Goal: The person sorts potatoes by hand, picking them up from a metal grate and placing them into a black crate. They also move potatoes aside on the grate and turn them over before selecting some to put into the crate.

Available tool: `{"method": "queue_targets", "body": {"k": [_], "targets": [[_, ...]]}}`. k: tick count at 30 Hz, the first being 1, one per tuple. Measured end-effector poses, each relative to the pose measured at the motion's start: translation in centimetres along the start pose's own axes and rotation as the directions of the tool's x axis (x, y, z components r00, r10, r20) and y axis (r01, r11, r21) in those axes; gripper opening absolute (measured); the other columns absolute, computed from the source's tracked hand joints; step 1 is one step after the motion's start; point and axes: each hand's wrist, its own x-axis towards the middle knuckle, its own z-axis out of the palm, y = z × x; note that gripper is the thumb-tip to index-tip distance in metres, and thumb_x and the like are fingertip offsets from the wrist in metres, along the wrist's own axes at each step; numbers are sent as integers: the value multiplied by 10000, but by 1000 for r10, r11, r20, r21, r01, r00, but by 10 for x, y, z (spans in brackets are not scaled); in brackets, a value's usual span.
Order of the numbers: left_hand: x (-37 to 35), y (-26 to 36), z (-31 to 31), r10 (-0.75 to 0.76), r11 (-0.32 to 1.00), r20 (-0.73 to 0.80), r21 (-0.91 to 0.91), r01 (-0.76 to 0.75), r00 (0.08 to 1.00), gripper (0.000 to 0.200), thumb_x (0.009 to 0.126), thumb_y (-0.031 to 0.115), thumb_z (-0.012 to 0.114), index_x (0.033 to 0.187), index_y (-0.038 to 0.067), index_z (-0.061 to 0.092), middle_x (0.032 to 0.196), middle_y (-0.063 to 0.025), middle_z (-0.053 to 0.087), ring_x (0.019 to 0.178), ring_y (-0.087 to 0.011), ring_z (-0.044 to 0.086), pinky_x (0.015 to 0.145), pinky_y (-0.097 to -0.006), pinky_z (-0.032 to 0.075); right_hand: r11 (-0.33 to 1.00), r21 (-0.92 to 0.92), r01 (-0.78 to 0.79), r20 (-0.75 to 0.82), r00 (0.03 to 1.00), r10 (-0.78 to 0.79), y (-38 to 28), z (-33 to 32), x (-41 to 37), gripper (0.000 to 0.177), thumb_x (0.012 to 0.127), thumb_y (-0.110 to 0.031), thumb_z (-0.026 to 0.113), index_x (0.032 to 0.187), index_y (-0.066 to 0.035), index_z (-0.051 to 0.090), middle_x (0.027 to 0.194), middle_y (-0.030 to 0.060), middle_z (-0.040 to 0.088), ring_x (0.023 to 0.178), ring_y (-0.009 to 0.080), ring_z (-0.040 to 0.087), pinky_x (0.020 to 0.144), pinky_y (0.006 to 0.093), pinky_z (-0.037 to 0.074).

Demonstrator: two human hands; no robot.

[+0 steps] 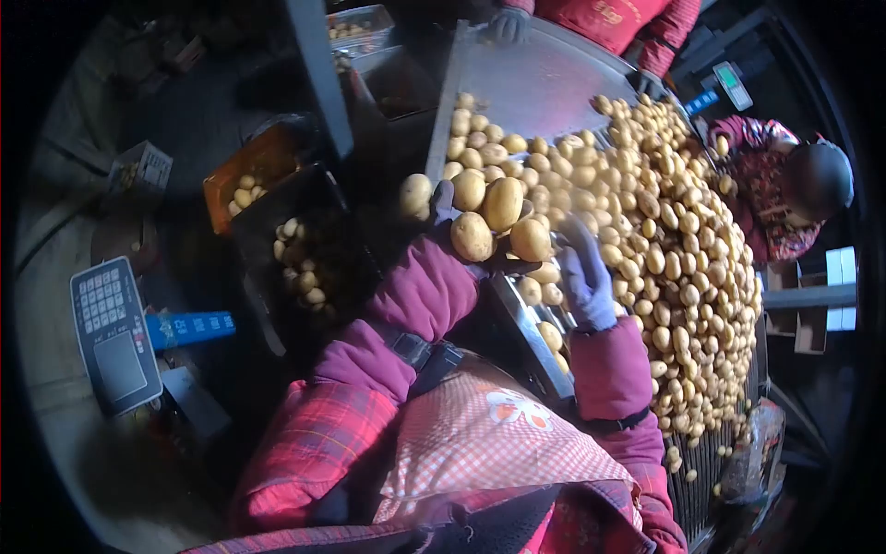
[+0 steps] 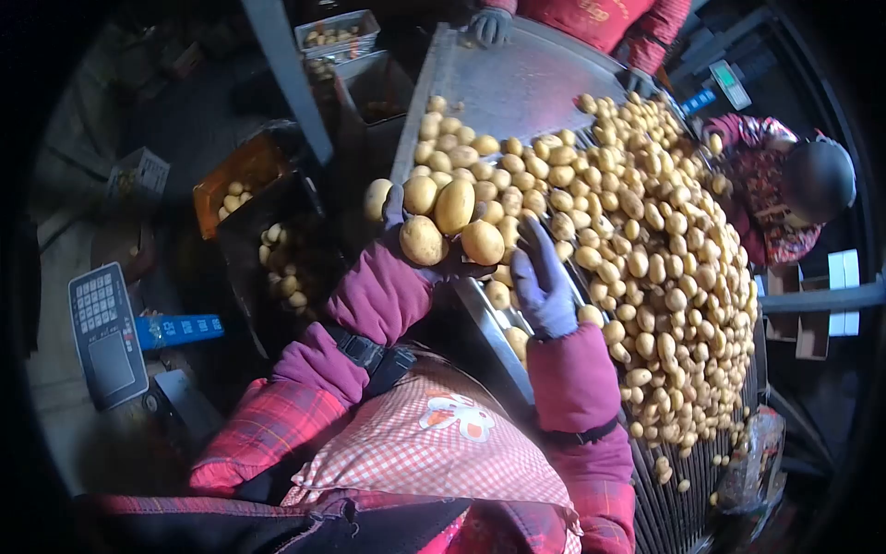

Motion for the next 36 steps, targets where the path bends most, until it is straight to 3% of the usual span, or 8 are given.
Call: {"method": "queue_targets", "body": {"k": [7, 21, 24, 26, 30, 31, 33, 36], "targets": [[-78, 84, -40, 66, 997, -254, -13, -72, 965, 453, 900, 475, 503, 1272, 222, 457, 1306, -58, 443, 1174, -272, 468, 964, -514, 404, 720, -674, 166, 202, 979, -36, 61, -3, -59, 560, 864, -230, 637, 1347, 5, 481, 1325, 254, 519, 1244, 399, 496, 1049, 452, 390], [-162, 315, -114, 558, 699, -726, 150, -699, 402, 600, 913, 461, 515, 1410, 174, 338, 1532, -136, 239, 1349, -382, 340, 995, -610, 401, 457, -846, 276, 236, 961, -144, 83, 14, -73, 623, 743, -164, 703, 1320, -38, 505, 1360, 234, 492, 1276, 402, 458, 1062, 494, 367], [-194, 327, -153, 478, 676, -736, -40, -736, 479, 624, 937, 479, 473, 1442, 146, 319, 1533, -160, 266, 1375, -388, 320, 1028, -598, 380, 462, -851, 250, 218, 968, -122, 86, 13, -73, 601, 745, -185, 716, 1299, -53, 525, 1368, 224, 490, 1257, 404, 477, 1032, 488, 395], [-205, 302, -153, 561, 828, -607, 414, -379, 562, 822, 858, 575, 550, 1473, 103, 276, 1491, -197, 311, 1370, -407, 324, 1099, -541, 330, 460, -860, 223, 192, 975, -114, 86, 20, -72, 601, 748, -206, 722, 1299, -65, 529, 1371, 214, 488, 1255, 404, 476, 1025, 487, 400], [-181, 230, -169, 469, 801, -729, 589, 108, 500, 603, 920, 498, 525, 1386, 126, 428, 1306, -128, 526, 1113, -287, 569, 923, -407, 495, 458, -876, 153, 142, 988, -60, 73, 18, -77, 620, 753, -298, 743, 1304, -103, 536, 1387, 184, 477, 1271, 404, 455, 1014, 497, 403], [-164, 220, -215, 99, 941, -289, 338, 5, 952, 556, 933, 451, 530, 1357, 97, 468, 1224, -121, 575, 1029, -254, 601, 856, -359, 510, 478, -866, 145, 141, 989, -44, 71, 19, -76, 621, 755, -312, 744, 1304, -107, 538, 1390, 182, 474, 1278, 404, 447, 1018, 502, 400], [-161, 169, -207, 281, 768, -441, 636, 76, 853, 419, 961, 311, 540, 1263, 22, 568, 1028, -96, 666, 825, -165, 644, 698, -242, 508, 502, -852, 150, 130, 989, -74, 68, 23, -77, 604, 770, -321, 731, 1297, -97, 541, 1395, 183, 467, 1282, 405, 440, 1032, 505, 389], [-127, 77, -76, 309, 381, -177, 923, 49, 935, 366, 940, 174, 618, 1276, 37, 573, 1121, -75, 647, 951, -126, 604, 849, -247, 480, 558, -818, 141, 118, 990, -77, 65, 22, -77, 566, 795, -310, 715, 1282, -74, 549, 1382, 190, 476, 1273, 400, 451, 1047, 491, 384]]}}
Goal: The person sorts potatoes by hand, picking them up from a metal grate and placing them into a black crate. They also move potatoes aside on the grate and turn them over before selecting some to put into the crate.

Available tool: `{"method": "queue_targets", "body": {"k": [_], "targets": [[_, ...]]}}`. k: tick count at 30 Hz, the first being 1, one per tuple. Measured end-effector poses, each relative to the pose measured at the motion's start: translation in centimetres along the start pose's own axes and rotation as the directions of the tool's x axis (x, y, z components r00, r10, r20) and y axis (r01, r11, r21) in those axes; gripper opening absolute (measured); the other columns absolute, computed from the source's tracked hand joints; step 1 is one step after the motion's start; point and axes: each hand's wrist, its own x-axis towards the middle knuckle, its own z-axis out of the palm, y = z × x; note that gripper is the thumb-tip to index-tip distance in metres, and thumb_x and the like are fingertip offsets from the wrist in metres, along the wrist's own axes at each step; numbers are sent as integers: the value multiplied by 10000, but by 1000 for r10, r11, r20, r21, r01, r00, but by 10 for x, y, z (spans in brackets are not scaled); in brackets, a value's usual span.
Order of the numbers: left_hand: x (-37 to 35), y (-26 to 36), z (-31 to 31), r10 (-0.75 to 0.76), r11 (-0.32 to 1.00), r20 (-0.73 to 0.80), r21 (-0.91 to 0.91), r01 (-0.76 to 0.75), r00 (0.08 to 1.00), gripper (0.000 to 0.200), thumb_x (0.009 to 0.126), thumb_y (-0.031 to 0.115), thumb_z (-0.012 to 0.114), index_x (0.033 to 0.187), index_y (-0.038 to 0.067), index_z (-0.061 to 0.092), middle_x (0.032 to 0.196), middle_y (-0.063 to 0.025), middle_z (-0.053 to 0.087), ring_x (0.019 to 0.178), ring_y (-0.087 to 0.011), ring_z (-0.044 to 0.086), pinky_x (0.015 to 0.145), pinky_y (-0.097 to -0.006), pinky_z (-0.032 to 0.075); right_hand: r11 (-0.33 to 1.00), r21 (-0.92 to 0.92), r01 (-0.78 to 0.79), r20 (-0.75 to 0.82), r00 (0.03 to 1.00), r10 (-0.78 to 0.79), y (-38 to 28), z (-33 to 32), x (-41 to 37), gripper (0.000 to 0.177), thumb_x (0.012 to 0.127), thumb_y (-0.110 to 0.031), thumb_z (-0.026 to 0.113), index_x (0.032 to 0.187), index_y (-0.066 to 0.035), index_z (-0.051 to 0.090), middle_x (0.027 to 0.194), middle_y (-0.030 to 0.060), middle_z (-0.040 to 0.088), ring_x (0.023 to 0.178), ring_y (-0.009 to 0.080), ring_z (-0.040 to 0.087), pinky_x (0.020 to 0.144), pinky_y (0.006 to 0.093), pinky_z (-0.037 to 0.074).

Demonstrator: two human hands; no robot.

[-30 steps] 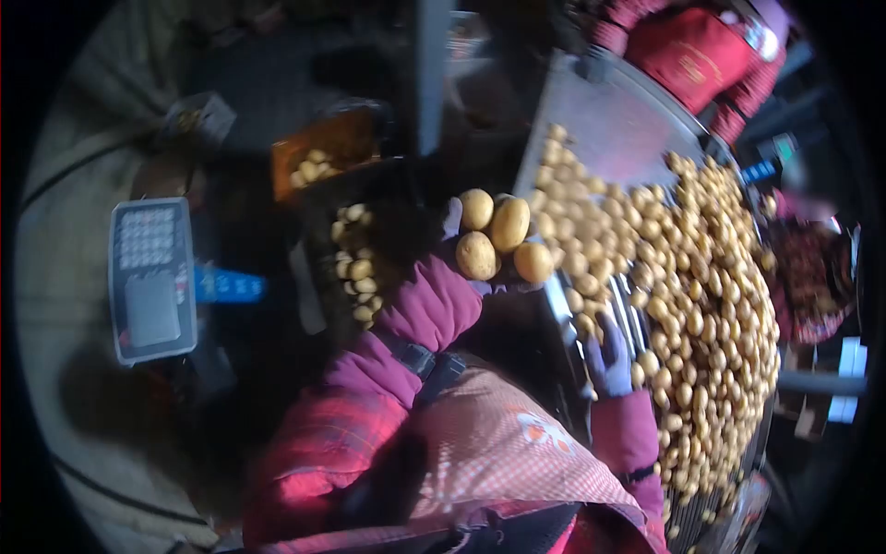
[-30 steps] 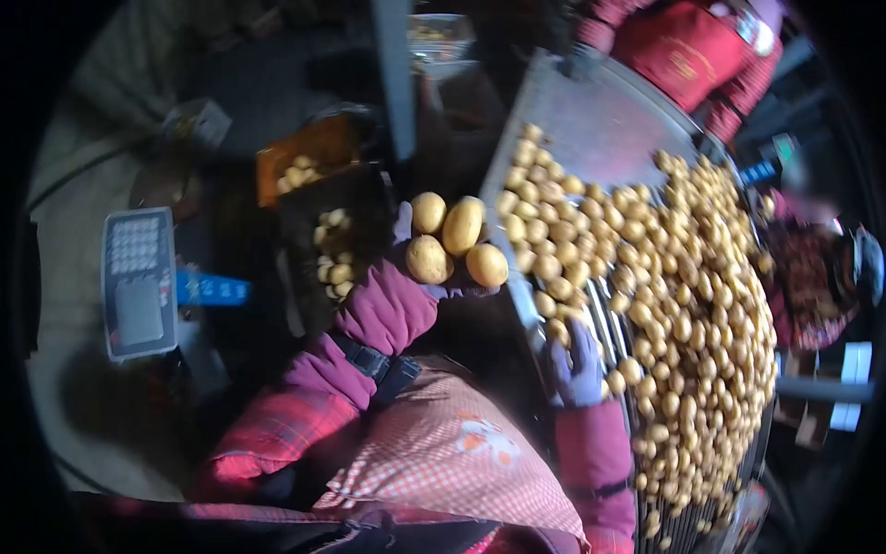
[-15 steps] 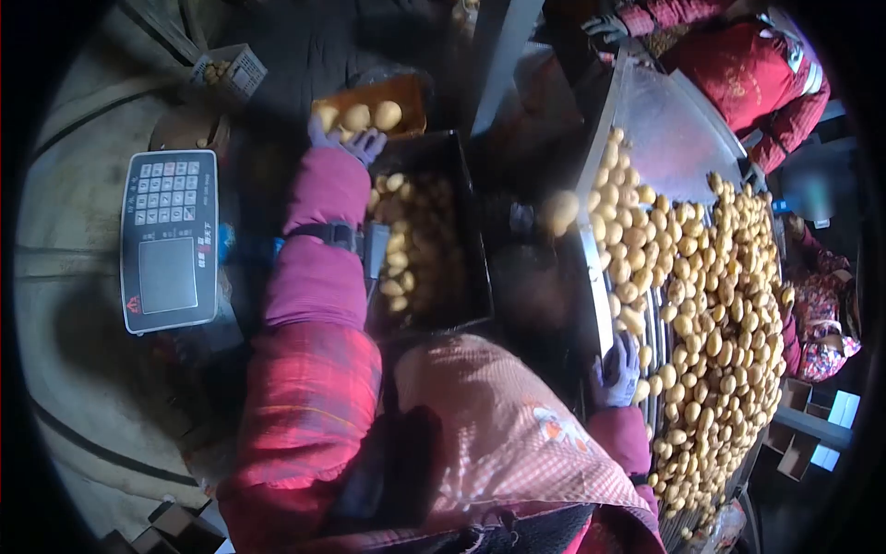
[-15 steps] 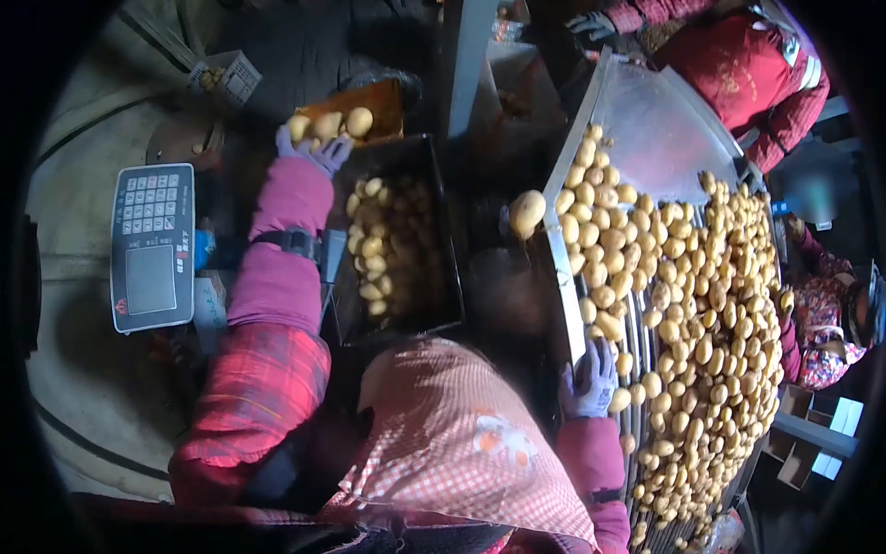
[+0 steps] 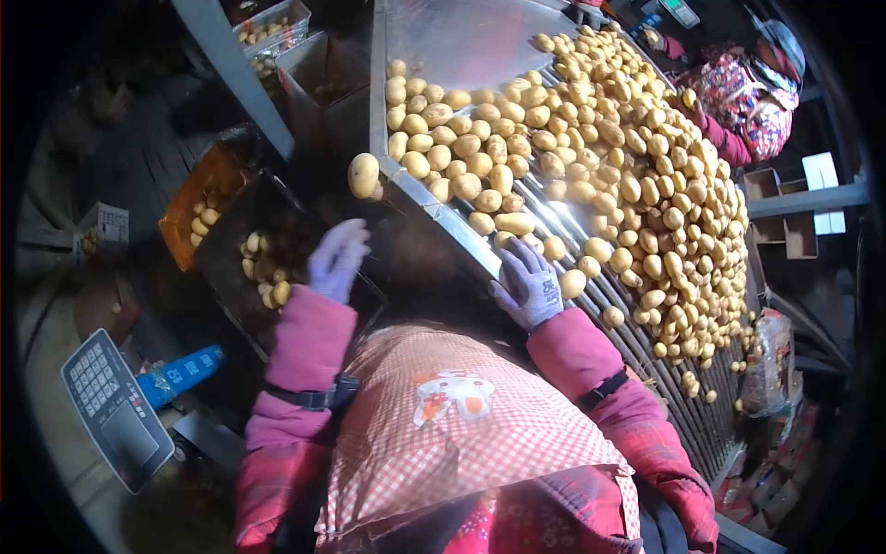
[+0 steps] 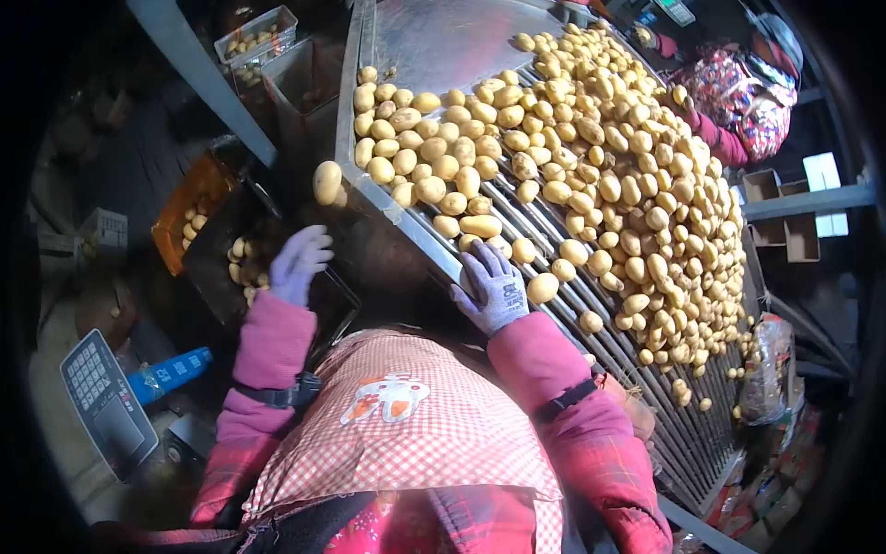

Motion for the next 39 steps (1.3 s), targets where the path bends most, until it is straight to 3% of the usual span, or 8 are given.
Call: {"method": "queue_targets", "body": {"k": [4, 9, 15, 25, 27, 33, 36, 39], "targets": [[1, 19, 74, 189, 874, 311, 379, -304, 931, 332, 924, 145, 621, 1237, 38, 594, 1140, -124, 633, 1036, -199, 615, 887, -307, 492, 948, 310, 74, -77, 996, -53, 19, -4, -11, 506, 811, -276, 703, 1249, -60, 571, 1327, 203, 523, 1217, 397, 506, 1024, 468, 417], [12, 32, 133, 204, 660, 622, 483, -576, 756, 344, 870, 132, 643, 1195, 25, 605, 1122, -180, 628, 1037, -318, 622, 872, -366, 507, 917, 217, -335, -407, 823, 397, 107, -67, -99, 413, 837, -209, 668, 1209, -43, 602, 1173, 210, 616, 1094, 389, 587, 957, 426, 464], [23, 15, 187, 360, 421, 826, 272, -865, 434, 295, 799, 201, 659, 1060, 66, 638, 971, -128, 650, 860, -335, 626, 796, -456, 472, 461, 269, -846, 204, 517, 831, 143, -85, -197, 667, 869, -429, 617, 1405, -76, 435, 1097, 203, 661, 1000, 350, 651, 907, 398, 495], [22, -12, 200, 63, 310, 815, 532, -788, 576, 363, 837, 372, 607, 1077, 102, 647, 918, -87, 686, 823, -285, 652, 774, -442, 458, 933, 37, -357, -82, 930, 359, 99, -86, -82, 477, 804, -264, 691, 1254, -157, 575, 1018, 104, 649, 968, 290, 631, 849, 416, 486], [23, -11, 201, 78, 316, 799, 547, -775, 596, 387, 844, 400, 586, 1084, 103, 645, 920, -80, 686, 823, -276, 652, 781, -449, 451, 987, -143, 70, -87, 993, -83, 90, -79, -60, 494, 765, -243, 697, 1237, -170, 574, 1130, 80, 597, 1076, 292, 572, 892, 438, 456], [27, 0, 206, -86, 400, 749, 630, -666, 657, 372, 862, 324, 629, 1138, 74, 640, 962, -98, 687, 871, -247, 662, 789, -405, 498, 986, -156, 52, 123, 992, -32, 101, -44, -18, 463, 788, -231, 684, 1235, -165, 582, 1226, 129, 555, 1103, 284, 554, 934, 446, 427], [33, 0, 203, -183, 976, 546, 199, 85, 818, 350, 988, 227, 530, 1295, 60, 555, 1106, -57, 616, 1043, -190, 601, 933, -333, 485, 948, 196, -250, 233, 951, 203, 100, -71, 4, 389, 858, -225, 661, 1226, -115, 602, 1143, 111, 622, 1018, 210, 607, 902, 379, 468], [36, 30, 218, -541, 613, 497, -319, 723, 679, 396, 995, 228, 515, 1362, 82, 488, 1167, -78, 597, 1047, -217, 605, 905, -362, 502, 386, 846, -367, 285, 924, 254, 94, -71, 12, 435, 937, -266, 631, 1292, -28, 550, 1089, 79, 652, 981, 148, 604, 861, 293, 492]]}}
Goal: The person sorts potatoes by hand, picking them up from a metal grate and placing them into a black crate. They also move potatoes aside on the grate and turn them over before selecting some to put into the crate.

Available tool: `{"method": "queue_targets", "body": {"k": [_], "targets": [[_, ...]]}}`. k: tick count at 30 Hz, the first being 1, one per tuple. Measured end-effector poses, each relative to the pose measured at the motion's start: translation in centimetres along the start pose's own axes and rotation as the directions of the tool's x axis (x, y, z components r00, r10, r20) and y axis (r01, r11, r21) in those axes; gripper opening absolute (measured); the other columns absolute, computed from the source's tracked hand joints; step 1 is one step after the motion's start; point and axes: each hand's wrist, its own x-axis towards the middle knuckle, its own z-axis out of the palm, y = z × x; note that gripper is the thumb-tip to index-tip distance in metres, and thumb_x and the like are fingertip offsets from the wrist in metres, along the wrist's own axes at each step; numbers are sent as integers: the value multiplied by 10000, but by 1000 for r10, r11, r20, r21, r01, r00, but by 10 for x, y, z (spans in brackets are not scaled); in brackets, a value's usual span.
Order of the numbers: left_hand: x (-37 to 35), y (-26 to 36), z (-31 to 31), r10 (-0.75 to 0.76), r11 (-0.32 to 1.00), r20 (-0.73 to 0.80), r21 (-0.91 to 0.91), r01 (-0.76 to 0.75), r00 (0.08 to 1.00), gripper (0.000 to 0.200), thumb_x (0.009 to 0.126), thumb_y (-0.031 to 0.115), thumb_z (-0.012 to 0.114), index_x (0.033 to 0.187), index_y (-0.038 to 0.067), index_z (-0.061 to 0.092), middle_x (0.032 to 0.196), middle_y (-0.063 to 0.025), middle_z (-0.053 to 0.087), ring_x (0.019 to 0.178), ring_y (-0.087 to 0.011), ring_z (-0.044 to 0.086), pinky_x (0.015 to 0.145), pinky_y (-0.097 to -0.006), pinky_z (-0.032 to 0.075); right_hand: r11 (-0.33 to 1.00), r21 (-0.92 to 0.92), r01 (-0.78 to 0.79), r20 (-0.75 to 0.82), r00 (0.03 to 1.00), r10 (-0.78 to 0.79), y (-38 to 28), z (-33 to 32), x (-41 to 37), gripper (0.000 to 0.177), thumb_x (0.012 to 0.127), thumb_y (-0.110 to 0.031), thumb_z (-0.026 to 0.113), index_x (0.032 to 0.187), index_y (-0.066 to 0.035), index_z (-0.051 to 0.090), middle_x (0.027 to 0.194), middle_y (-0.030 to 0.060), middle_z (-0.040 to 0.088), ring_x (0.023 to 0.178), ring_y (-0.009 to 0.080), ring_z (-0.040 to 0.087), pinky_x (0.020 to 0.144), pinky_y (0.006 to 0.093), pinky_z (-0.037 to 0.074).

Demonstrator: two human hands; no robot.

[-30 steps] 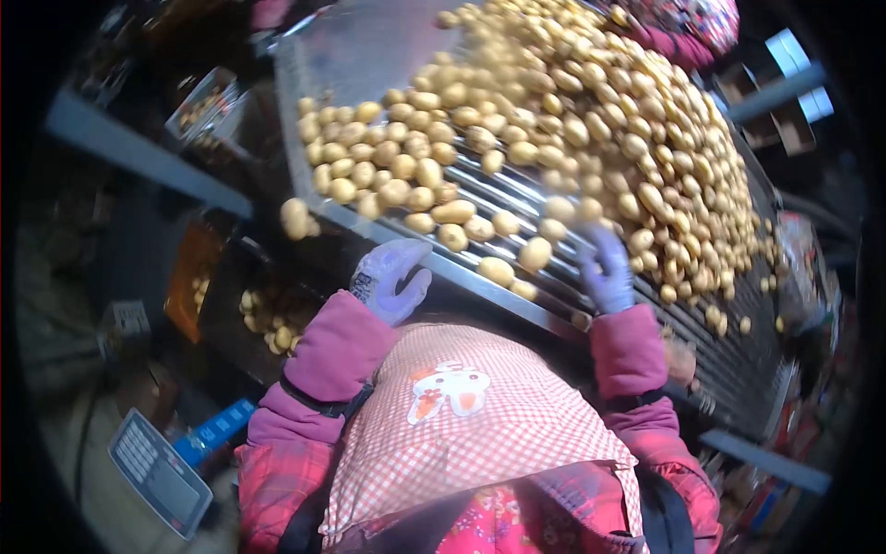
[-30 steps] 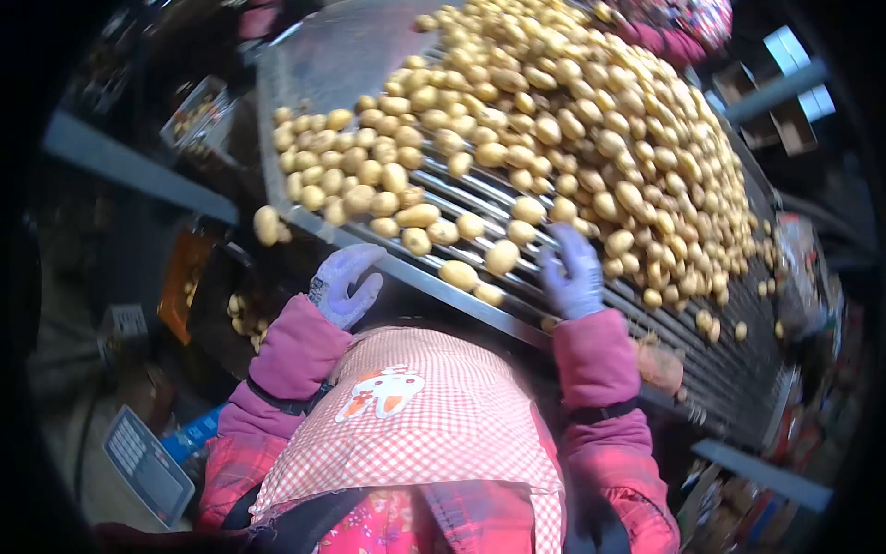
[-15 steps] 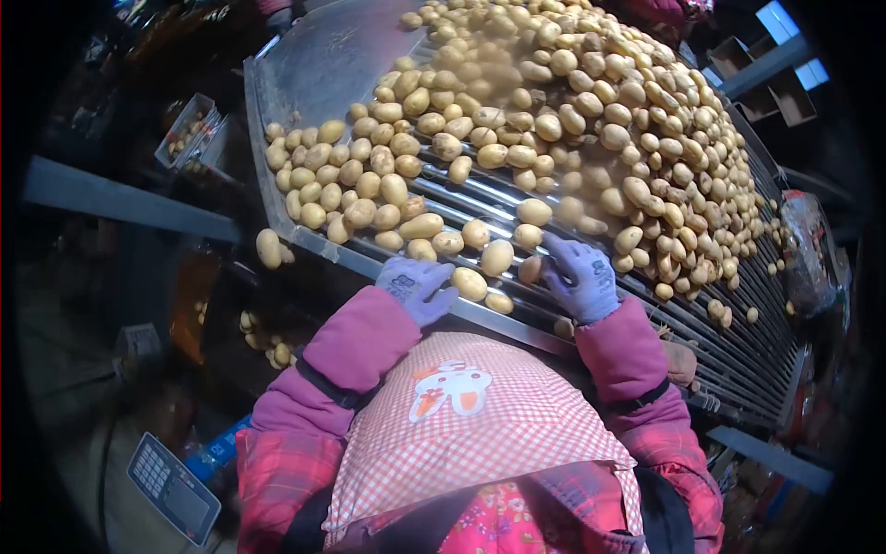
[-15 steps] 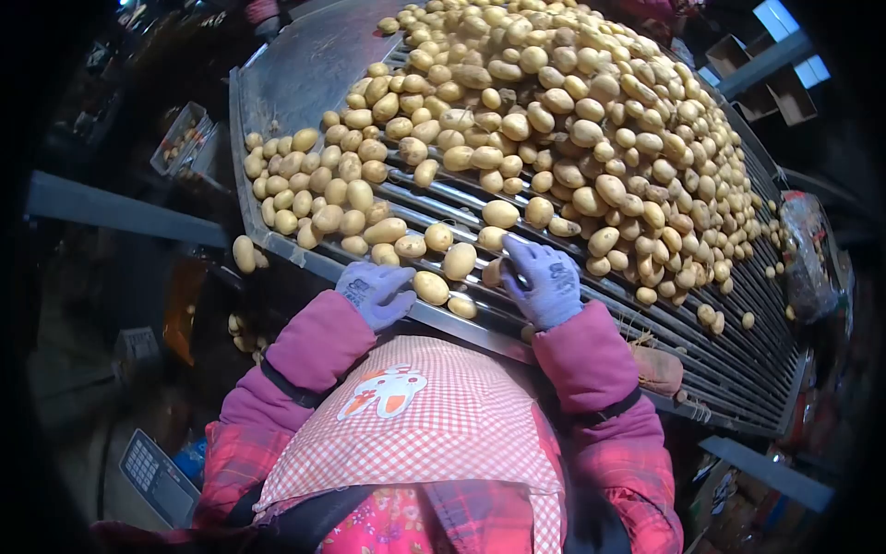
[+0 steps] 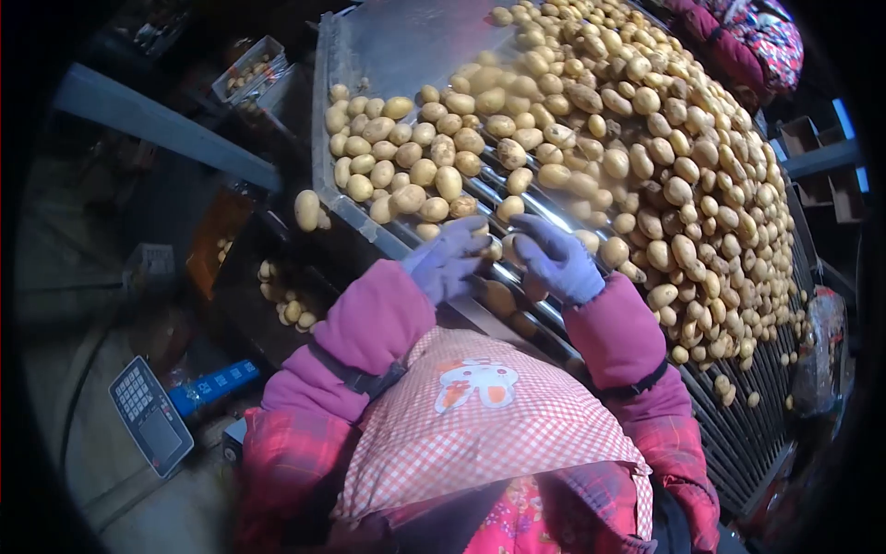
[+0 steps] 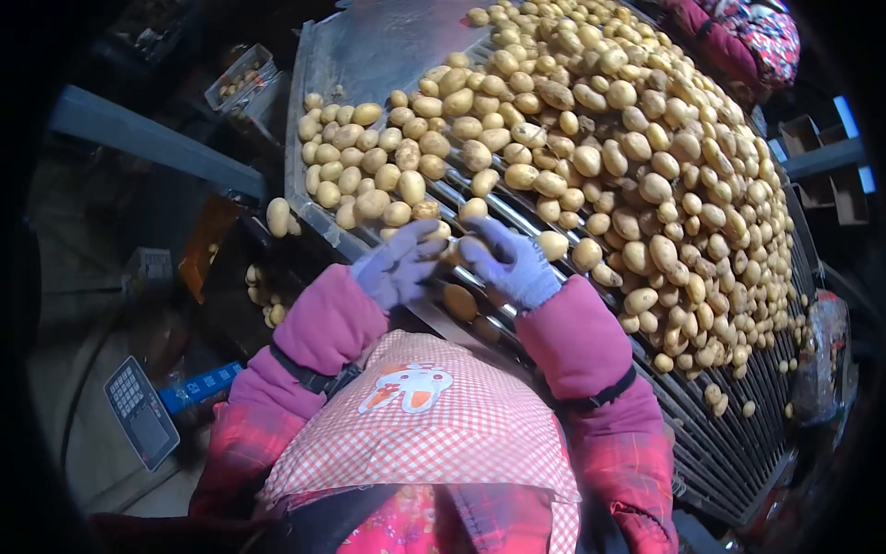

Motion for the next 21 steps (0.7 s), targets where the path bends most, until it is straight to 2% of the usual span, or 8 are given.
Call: {"method": "queue_targets", "body": {"k": [1, 3, 4, 7, 14, 18, 20, 21], "targets": [[3, -15, 1, 150, 943, 51, 291, -158, 987, 472, 972, 312, 540, 1384, 98, 452, 1210, -118, 578, 1019, -249, 623, 859, -400, 521, 999, -43, 9, 73, 997, -6, -20, 0, -2, 442, 939, -256, 631, 1306, -28, 540, 1102, 71, 647, 1002, 138, 592, 879, 285, 482], [-2, -5, -9, 16, 989, 55, 144, -24, 998, 477, 952, 342, 557, 1352, 93, 480, 1198, -127, 586, 1012, -264, 629, 844, -398, 532, 992, 102, 78, 68, 994, -86, -13, 1, 5, 446, 933, -247, 643, 1317, -42, 542, 1146, 66, 636, 1069, 120, 554, 930, 283, 456], [-8, 0, -17, -123, 992, 94, -9, 124, 988, 485, 933, 373, 574, 1320, 88, 509, 1186, -136, 595, 1006, -280, 636, 829, -396, 542, 975, -192, 109, -39, 992, -118, -10, -7, 13, 430, 932, -285, 626, 1291, -54, 571, 1170, 109, 646, 1089, 172, 595, 951, 320, 462], [-23, 3, -50, -66, 989, 96, -123, 78, 993, 416, 915, 342, 586, 1228, 68, 570, 1179, -147, 612, 1044, -312, 636, 836, -427, 560, 652, -678, 338, 43, 905, -424, 6, -21, 42, 401, 899, -319, 599, 1212, -71, 619, 1145, 202, 640, 1076, 361, 610, 917, 411, 491], [-53, -5, -68, 92, 929, -124, -347, -130, 988, 352, 924, 296, 539, 1097, -1, 615, 1190, -206, 617, 1141, -416, 583, 833, -567, 550, 158, -720, 676, 518, 675, -525, -7, 82, 118, 584, 799, -343, 664, 1340, -217, 483, 1399, 148, 441, 1288, 342, 426, 999, 510, 376], [-53, -16, -91, 108, 905, -86, -404, -133, 990, 429, 930, 340, 527, 1186, -2, 560, 1110, -226, 647, 1079, -424, 613, 800, -576, 552, 44, -730, 682, 532, 606, -591, 13, 102, 137, 575, 802, -344, 661, 1332, -221, 475, 1331, 141, 477, 1220, 331, 479, 945, 501, 401], [-53, -24, -97, 108, 878, -45, -465, -116, 993, 471, 937, 363, 516, 1232, -4, 530, 1084, -232, 654, 1058, -426, 621, 784, -574, 553, 199, -882, 427, 373, 891, -259, 2, 108, 133, 527, 809, -326, 654, 1296, -221, 483, 1219, 120, 513, 1128, 314, 531, 856, 480, 423], [-49, -24, -98, 111, 905, -30, -409, -114, 993, 512, 942, 389, 503, 1268, -5, 497, 1074, -232, 657, 1023, -426, 632, 770, -566, 555, 121, -898, 422, 376, 883, -282, 3, 110, 137, 462, 820, -288, 645, 1253, -214, 500, 1132, 109, 524, 1048, 296, 564, 775, 468, 425]]}}
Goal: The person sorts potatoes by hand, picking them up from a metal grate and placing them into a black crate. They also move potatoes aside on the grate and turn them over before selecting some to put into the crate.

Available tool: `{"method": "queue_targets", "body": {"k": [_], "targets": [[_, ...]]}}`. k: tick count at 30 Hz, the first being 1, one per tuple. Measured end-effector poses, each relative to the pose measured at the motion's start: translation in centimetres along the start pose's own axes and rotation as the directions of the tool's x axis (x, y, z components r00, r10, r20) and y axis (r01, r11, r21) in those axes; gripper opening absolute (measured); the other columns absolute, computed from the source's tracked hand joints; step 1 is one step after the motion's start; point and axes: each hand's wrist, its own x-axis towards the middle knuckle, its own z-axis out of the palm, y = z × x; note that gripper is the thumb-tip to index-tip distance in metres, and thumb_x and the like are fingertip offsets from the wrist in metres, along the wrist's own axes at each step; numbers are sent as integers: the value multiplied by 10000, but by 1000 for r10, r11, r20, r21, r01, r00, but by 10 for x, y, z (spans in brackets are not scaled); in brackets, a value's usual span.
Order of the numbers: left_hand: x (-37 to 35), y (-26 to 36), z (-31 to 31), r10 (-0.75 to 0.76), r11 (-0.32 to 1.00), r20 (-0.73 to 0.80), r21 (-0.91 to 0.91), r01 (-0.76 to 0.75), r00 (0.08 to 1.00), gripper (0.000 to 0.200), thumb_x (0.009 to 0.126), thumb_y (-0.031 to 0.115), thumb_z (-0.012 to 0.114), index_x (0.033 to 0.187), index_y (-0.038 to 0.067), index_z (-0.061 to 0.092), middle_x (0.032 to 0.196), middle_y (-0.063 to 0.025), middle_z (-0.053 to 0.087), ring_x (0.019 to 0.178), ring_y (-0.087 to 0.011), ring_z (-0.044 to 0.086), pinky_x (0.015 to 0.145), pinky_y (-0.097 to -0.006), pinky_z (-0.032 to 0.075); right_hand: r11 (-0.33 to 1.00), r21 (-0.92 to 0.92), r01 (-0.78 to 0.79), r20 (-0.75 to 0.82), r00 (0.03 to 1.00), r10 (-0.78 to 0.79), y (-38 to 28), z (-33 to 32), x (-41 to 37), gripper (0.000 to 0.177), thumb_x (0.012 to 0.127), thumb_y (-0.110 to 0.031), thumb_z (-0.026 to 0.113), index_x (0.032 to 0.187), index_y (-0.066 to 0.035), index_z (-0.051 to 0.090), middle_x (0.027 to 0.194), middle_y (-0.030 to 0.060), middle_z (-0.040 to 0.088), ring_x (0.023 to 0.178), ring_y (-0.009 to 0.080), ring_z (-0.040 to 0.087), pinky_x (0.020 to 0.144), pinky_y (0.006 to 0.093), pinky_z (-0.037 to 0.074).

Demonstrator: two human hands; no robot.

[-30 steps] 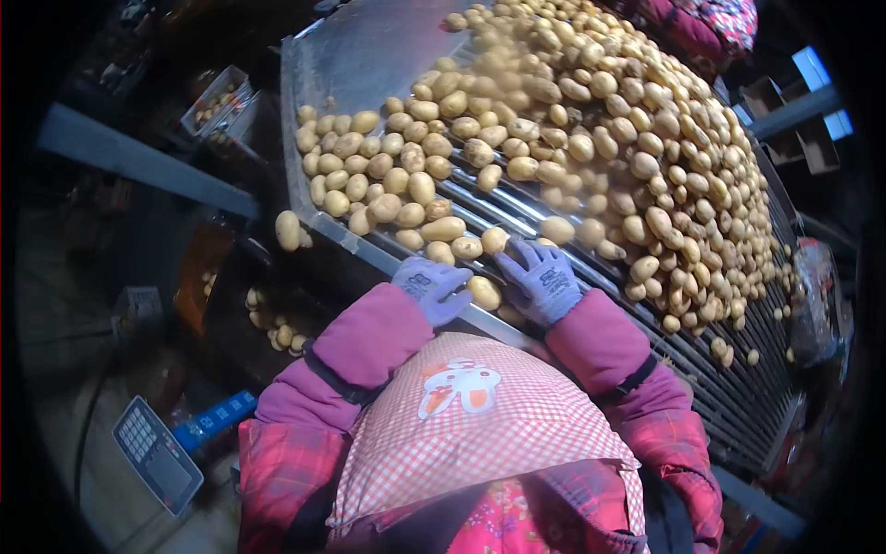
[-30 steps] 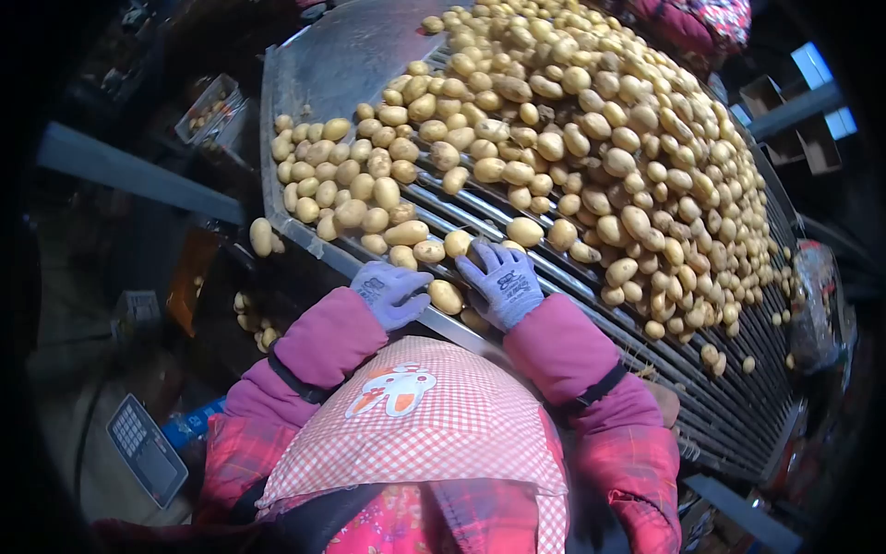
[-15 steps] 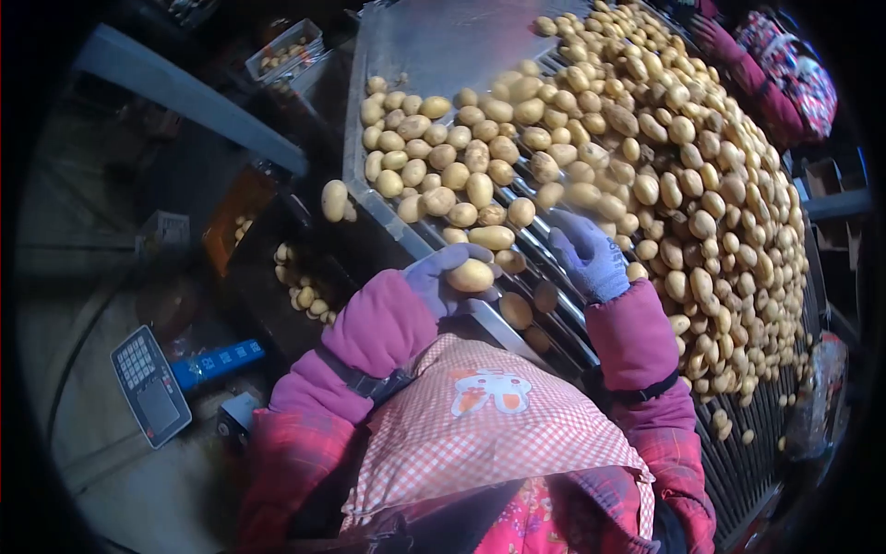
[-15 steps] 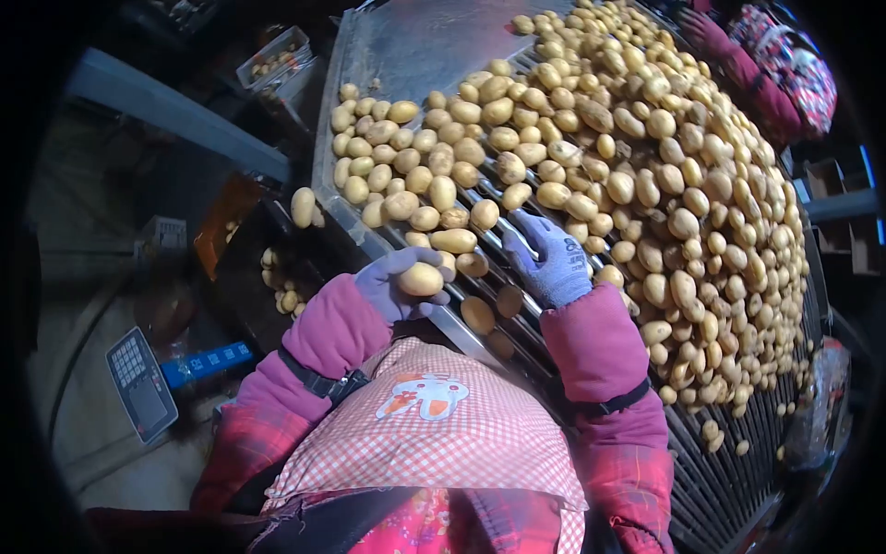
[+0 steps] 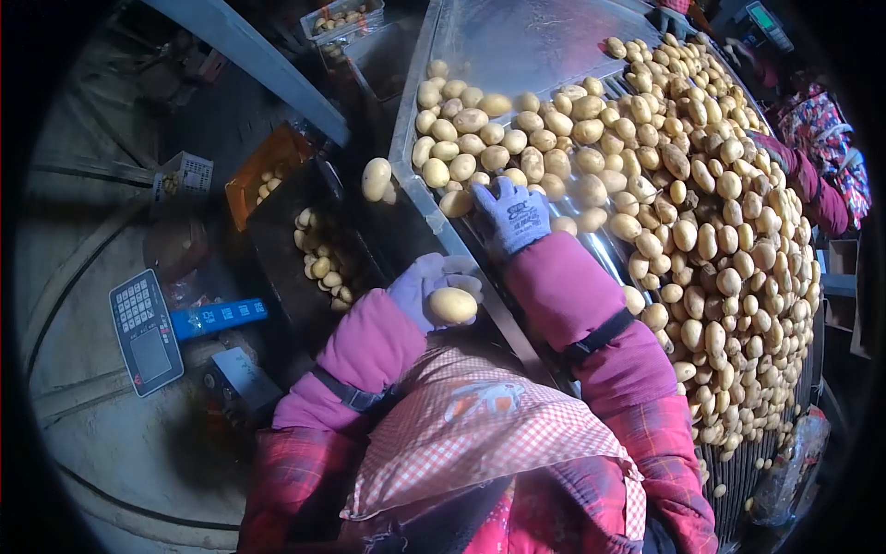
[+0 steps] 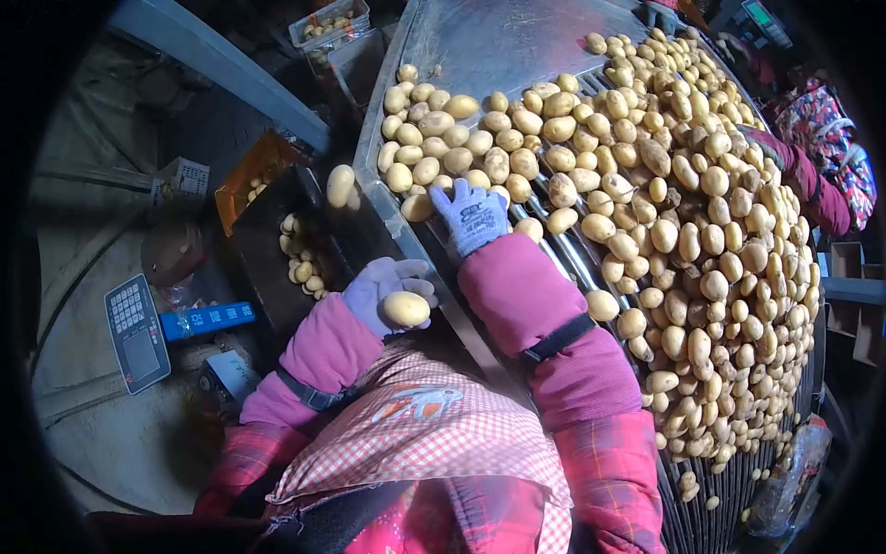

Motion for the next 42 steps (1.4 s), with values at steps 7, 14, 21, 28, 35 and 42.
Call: {"method": "queue_targets", "body": {"k": [7, 14, 21, 28, 35, 42], "targets": [[6, 3, 40, 119, 950, -155, 305, -67, 981, 675, 938, 528, 460, 1372, 17, 387, 1060, -204, 640, 890, -377, 667, 697, -493, 572, 732, 681, -21, -163, 970, 180, 15, -21, -20, 480, 824, -244, 688, 1264, -130, 532, 1111, 135, 564, 976, 290, 603, 777, 413, 515], [31, 8, 77, 324, 890, 33, 329, -317, 945, 484, 994, 325, 455, 1411, 89, 387, 1220, -141, 566, 984, -254, 626, 776, -383, 556, -47, 994, 100, -92, 986, 139, 12, -48, -79, 523, 934, -121, 607, 1413, -31, 418, 1348, 101, 516, 1266, 193, 472, 1061, 330, 380], [33, 2, 70, 391, 691, 199, 582, -429, 899, 578, 925, 218, 541, 1447, 76, 338, 1225, -142, 546, 1049, -252, 600, 844, -357, 529, 115, 980, -164, 158, 986, 62, 28, -52, -106, 394, 976, -198, 539, 1327, -22, 517, 1203, 87, 615, 1133, 165, 556, 971, 311, 430], [-6, 9, 86, 345, 758, -55, 604, -244, 937, 567, 864, 224, 619, 1366, 74, 405, 1143, -156, 566, 896, -278, 649, 716, -380, 571, 568, 809, 154, -110, 988, -110, 13, -49, -102, 392, 913, -191, 586, 1268, -26, 565, 1088, 168, 644, 954, 317, 634, 836, 377, 488], [-75, 70, -41, 779, 437, -293, 888, -144, 554, 532, 905, 198, 623, 1383, 85, 419, 1133, -117, 564, 900, -214, 621, 721, -323, 535, 508, 848, -154, -62, 922, 383, 74, -41, -167, 296, 936, -116, 577, 1206, 0, 608, 979, 105, 672, 915, 176, 643, 806, 291, 503], [-21, 52, 20, 783, -305, 315, 946, -111, 536, 345, 903, 85, 604, 1243, 30, 579, 1196, -130, 585, 1057, -232, 587, 955, -343, 461, 671, 717, -187, -15, 959, 284, 76, -46, -204, 207, 880, -116, 616, 1053, -16, 669, 847, 121, 661, 718, 227, 647, 653, 312, 506]]}}
